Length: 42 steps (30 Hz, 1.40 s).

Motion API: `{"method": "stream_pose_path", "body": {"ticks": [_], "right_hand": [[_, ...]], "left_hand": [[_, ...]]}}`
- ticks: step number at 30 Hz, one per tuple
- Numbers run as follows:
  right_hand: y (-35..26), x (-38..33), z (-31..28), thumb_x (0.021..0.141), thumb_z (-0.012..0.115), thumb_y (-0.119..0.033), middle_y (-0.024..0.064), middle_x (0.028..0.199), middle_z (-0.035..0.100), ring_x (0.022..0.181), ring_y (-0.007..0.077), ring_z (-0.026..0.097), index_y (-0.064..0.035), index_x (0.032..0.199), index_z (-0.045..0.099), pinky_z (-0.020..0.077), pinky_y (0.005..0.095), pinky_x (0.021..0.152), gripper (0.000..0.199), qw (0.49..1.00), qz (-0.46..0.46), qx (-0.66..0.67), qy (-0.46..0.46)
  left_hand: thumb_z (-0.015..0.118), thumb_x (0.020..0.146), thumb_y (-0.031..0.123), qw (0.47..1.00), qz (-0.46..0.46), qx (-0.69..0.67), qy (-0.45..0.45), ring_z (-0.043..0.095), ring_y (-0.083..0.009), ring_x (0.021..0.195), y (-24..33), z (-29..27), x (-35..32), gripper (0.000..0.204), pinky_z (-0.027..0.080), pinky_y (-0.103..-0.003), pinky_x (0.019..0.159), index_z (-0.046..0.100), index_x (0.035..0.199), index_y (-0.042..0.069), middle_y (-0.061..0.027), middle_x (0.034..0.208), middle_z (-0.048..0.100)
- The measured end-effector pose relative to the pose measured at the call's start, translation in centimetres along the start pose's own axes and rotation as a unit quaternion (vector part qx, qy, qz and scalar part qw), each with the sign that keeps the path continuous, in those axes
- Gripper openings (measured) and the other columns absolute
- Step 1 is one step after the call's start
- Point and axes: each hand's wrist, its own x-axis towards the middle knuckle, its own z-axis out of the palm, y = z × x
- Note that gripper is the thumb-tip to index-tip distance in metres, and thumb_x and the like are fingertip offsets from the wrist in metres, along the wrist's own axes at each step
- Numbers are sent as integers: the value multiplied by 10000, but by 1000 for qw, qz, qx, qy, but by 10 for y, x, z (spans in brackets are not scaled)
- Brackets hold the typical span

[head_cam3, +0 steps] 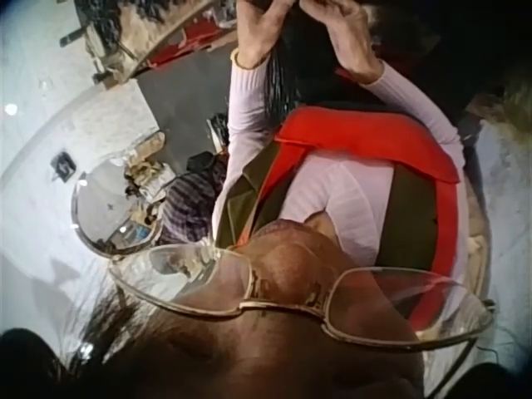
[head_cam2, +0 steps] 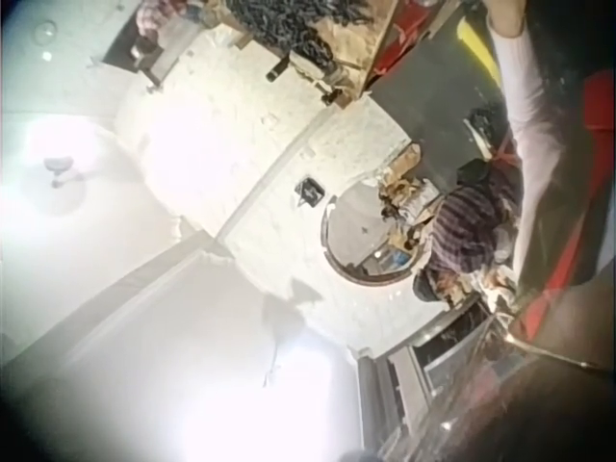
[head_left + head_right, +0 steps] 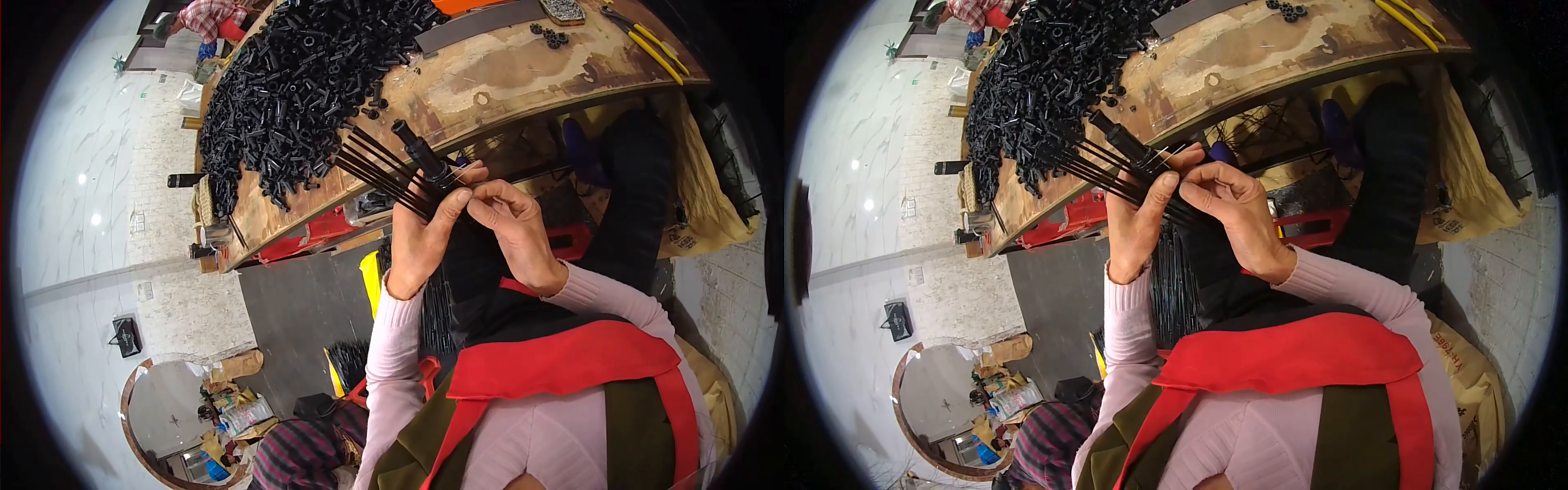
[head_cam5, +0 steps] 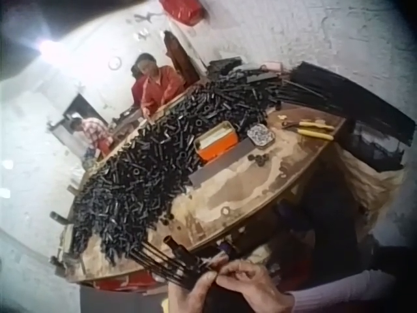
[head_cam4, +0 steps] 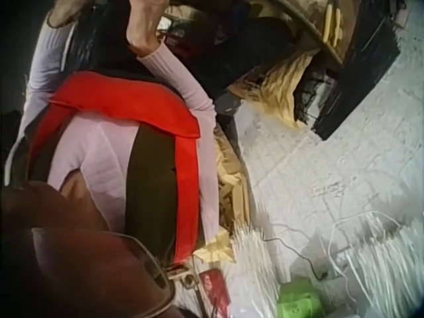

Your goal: Assembling and trimming black wiring components at a manufacturing workbench.

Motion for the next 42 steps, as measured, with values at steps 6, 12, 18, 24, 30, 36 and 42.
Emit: {"method": "stream_pose_path", "body": {"ticks": [6, 12, 18, 24, 30, 36, 42], "right_hand": [[-2, 1, 5, 942, 589, 0, 55, 1236, 581, 1169, 116, 517, -93, 917, 458, 385, 278, 1022, 163, 998, -34, 56, -12], [-14, 13, -4, 925, 600, 12, 70, 1189, 608, 1127, 136, 534, -130, 863, 390, 370, 297, 1020, 261, 996, 11, 76, -36], [-47, 35, -42, 906, 660, -32, 24, 1154, 596, 1093, 90, 541, -48, 1167, 553, 443, 255, 935, 282, 998, 36, -51, -25], [-207, 86, -119, 787, 720, -90, 106, 1101, 585, 1084, 323, 527, -76, 1022, 637, 410, 388, 966, 250, 643, -301, -704, -11], [-328, 190, -217, 840, 703, -273, 153, 1170, 519, 1091, 347, 476, -27, 1158, 585, 390, 430, 954, 419, 338, -245, -890, 187], [-301, 193, -221, 994, 536, -252, 76, 1002, 614, 850, 168, 576, 11, 1206, 576, 450, 267, 743, 340, 714, -279, -618, 174], [-231, 110, -93, 1024, 459, -346, 8, 715, 547, 557, 57, 473, -26, 1081, 576, 347, 199, 526, 346, 855, 188, -483, -10]], "left_hand": [[541, 964, 1, 996, 5, 92, 16, 614, -275, 1143, 4, 7, -5, 165, 479, -377, 983, 636, 1040, -111, -184, 1082, 688], [532, 959, -9, 992, 8, 109, 57, 643, -247, 1072, -4, 16, 2, 158, 507, -346, 927, 639, 1018, -110, -171, 1052, 701], [589, 932, 21, 983, 19, 180, 27, 636, -108, 896, -13, 37, 46, 159, 492, -282, 818, 694, 1037, -36, -115, 1030, 724], [477, 986, 10, 998, -38, 28, -47, 646, -245, 1037, -10, 50, 101, 109, 484, -362, 930, 574, 1008, -33, -136, 974, 696], [481, 1003, 70, 992, -86, -82, -50, 651, -187, 821, -45, 68, 151, 113, 515, -332, 799, 538, 976, -23, -106, 807, 657], [561, 968, 116, 947, -113, -295, -61, 434, -100, 620, -72, 51, 141, 287, 382, -262, 573, 422, 1207, 40, -14, 739, 462], [615, 942, 117, 968, -101, -231, -4, 378, -94, 562, -59, 26, 89, 231, 329, -254, 516, 513, 1122, 14, 2, 672, 420]]}}
